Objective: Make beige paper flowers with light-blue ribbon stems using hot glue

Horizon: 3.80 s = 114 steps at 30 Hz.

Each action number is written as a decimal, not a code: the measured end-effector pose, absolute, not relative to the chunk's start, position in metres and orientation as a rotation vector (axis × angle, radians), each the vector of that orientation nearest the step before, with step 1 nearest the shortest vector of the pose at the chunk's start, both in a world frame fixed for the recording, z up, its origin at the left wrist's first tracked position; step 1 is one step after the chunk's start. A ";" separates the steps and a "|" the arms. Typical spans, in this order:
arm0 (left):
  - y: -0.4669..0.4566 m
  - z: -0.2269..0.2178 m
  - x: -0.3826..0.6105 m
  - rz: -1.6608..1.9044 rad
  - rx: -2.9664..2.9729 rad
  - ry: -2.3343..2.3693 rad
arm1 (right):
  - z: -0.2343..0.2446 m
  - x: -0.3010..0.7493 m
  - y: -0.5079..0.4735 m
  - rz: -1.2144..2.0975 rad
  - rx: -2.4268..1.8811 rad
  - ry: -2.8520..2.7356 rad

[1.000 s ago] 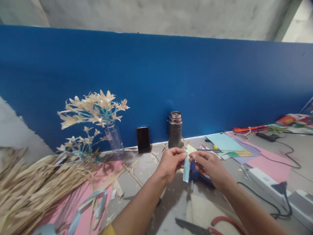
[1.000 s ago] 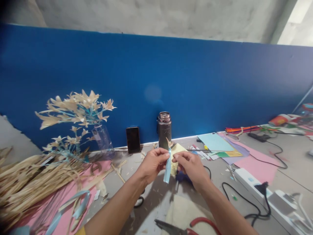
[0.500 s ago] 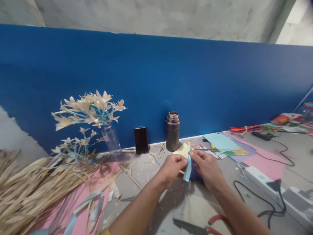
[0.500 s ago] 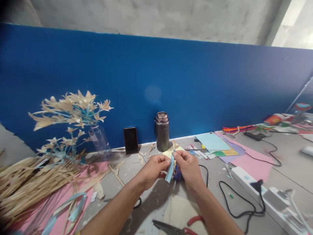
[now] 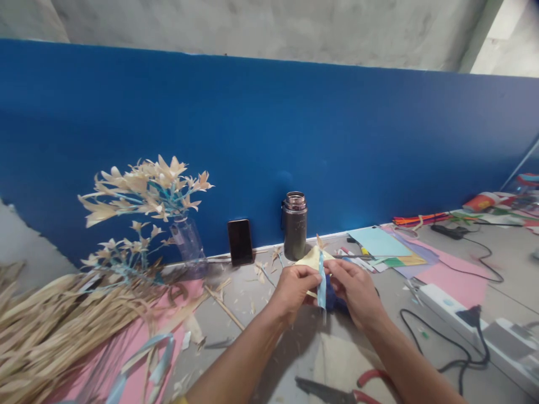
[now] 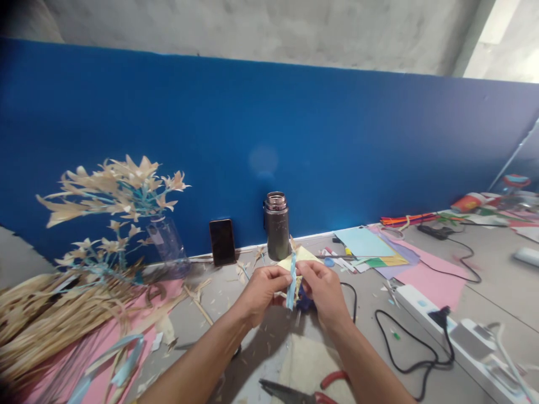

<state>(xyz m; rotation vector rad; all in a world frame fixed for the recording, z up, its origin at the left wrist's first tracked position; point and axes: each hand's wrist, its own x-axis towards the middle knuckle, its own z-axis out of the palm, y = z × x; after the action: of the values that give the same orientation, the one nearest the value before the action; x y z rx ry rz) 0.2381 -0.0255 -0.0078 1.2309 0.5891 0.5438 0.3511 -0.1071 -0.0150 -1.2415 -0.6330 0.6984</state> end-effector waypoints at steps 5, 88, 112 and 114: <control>-0.027 -0.007 0.239 0.496 1.285 0.574 | -0.018 0.352 -0.108 0.577 -1.365 -0.756; -0.007 -0.005 0.238 0.907 0.973 0.812 | -0.035 0.340 -0.105 0.372 -1.627 -1.079; -0.037 -0.022 0.246 0.790 0.921 0.518 | -0.020 0.336 -0.115 0.358 -1.480 -0.947; -0.037 -0.022 0.245 0.794 0.912 0.569 | -0.021 0.335 -0.115 0.316 -1.504 -0.947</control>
<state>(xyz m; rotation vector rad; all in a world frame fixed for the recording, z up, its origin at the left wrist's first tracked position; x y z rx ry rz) 0.2452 -0.0374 -0.0216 0.9123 0.5692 0.7937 0.3347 -0.1151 -0.0206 -1.5035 -0.9473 0.3158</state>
